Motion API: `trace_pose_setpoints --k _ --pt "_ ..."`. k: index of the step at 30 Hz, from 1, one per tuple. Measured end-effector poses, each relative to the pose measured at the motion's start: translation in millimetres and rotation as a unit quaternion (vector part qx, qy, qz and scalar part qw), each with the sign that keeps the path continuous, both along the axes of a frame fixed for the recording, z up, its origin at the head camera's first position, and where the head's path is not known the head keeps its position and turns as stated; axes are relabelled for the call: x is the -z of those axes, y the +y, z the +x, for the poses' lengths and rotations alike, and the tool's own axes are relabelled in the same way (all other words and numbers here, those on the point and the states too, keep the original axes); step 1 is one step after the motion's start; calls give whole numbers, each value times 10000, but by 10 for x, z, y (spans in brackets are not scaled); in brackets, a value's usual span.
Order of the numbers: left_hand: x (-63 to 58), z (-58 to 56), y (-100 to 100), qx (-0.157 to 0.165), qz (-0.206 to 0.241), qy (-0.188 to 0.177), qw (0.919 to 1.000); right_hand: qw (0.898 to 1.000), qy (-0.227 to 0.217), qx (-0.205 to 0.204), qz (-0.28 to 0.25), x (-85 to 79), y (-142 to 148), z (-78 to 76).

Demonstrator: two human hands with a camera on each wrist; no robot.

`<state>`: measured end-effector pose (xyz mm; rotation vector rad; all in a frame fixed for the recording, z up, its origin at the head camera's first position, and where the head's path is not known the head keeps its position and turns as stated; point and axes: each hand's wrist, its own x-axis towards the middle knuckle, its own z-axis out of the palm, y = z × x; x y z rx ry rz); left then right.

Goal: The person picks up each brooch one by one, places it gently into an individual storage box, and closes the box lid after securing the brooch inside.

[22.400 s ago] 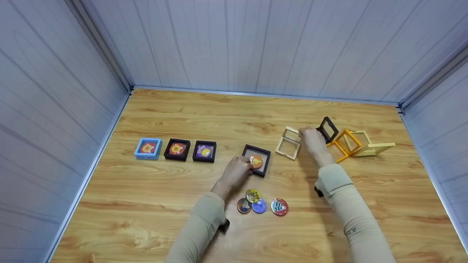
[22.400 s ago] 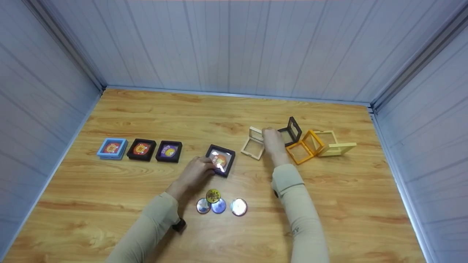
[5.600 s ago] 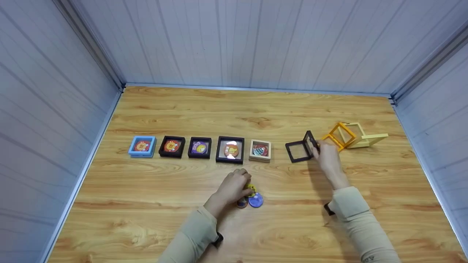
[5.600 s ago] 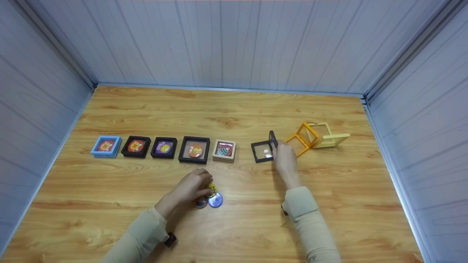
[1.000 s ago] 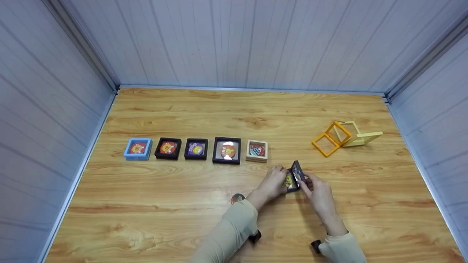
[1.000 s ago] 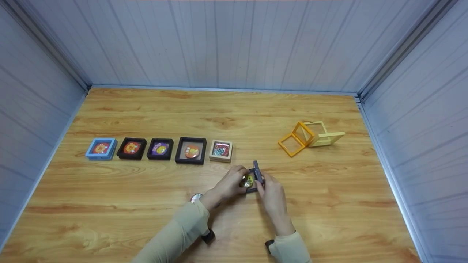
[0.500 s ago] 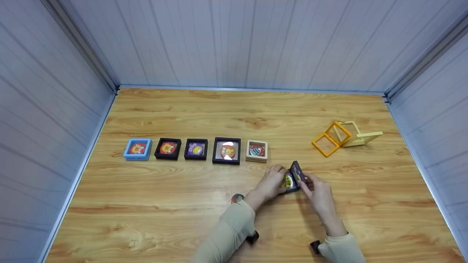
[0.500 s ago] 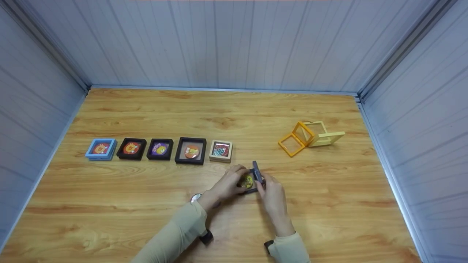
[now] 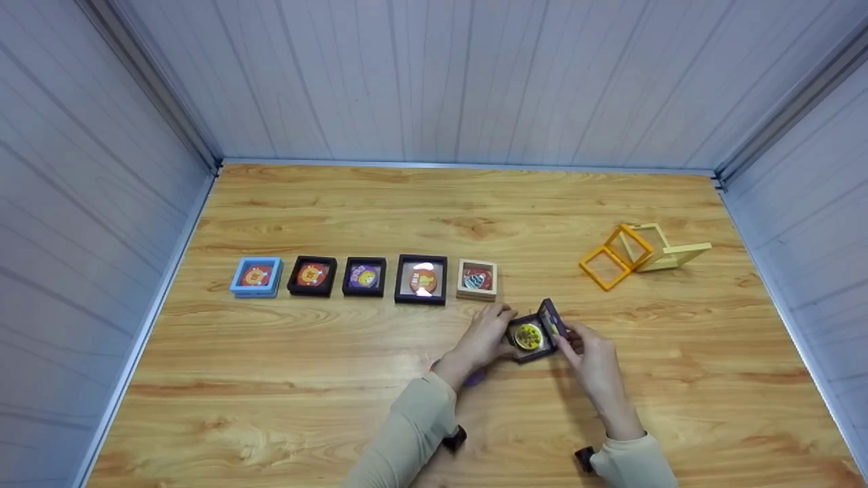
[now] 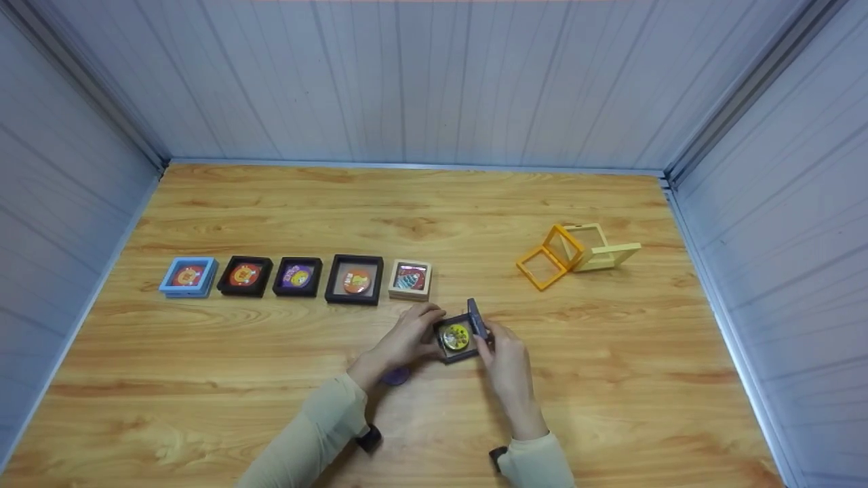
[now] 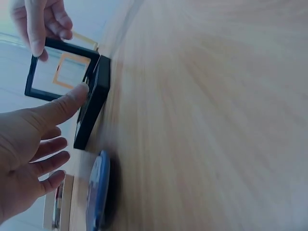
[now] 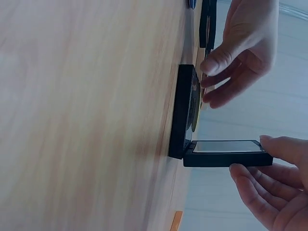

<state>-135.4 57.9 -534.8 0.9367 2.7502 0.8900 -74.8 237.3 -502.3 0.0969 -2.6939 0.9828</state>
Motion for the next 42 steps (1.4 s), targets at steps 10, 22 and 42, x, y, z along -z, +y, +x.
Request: trace_pose_setpoints --k 10,22,42 --pt "58 -49 -93 -182 -106 126 9997 10000 10 32 -80 6 2 12" --pt "78 -61 -70 -321 15 330 9989 9996 272 -5 -114 13 15 28" --pt "94 -59 -51 -340 -38 427 9985 9996 184 -171 108 27 -125 46"
